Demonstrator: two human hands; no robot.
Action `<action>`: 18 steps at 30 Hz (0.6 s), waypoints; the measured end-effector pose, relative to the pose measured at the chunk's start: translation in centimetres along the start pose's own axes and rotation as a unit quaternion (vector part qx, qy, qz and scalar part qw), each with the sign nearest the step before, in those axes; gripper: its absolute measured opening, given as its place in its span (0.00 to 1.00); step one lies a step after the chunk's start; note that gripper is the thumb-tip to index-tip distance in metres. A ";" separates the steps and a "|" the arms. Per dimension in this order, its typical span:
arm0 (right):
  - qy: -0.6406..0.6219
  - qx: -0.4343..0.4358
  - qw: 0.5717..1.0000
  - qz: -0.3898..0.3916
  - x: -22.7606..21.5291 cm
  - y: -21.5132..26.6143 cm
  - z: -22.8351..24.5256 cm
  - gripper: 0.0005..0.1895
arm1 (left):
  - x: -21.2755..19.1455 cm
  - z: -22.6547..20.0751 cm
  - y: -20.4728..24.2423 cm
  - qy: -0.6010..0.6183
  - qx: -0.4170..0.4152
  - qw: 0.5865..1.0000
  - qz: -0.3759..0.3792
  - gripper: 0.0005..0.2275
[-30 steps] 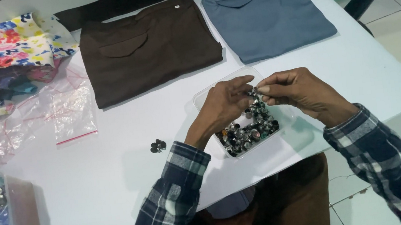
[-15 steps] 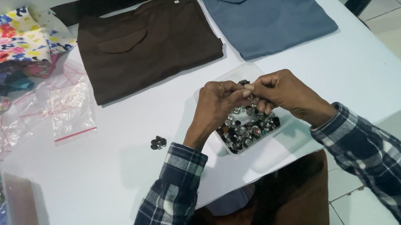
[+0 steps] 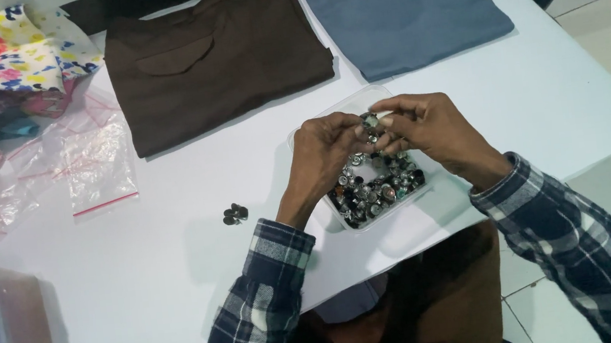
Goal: The person is sorting small buttons on a table and placing them into a plastic container.
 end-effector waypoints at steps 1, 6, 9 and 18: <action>-0.001 0.000 1.000 -0.001 -0.2 -0.1 -0.2 0.18 | 0.2 0.4 0.1 0.000 0.000 1.000 0.001 0.08; 0.503 0.005 0.863 0.046 -0.1 -1.8 -1.3 0.16 | 0.8 2.8 -0.6 -0.167 -0.063 0.983 0.037 0.10; 0.639 -0.040 0.766 0.056 0.2 -3.5 -4.4 0.17 | 1.3 4.0 -1.0 -0.262 -0.078 0.960 0.061 0.13; 0.489 0.013 0.869 0.069 0.2 -3.3 1.1 0.21 | 0.9 1.7 0.6 -0.172 0.062 0.983 -0.015 0.18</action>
Point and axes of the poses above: each hand's wrist, its own y-axis away from the middle knuckle, its own x-axis out of the palm, z = x × y, the point moved 1 cm from there along -y, towards the middle knuckle, and after that the axes turned 7 degrees about x, right-handed, at the moved point
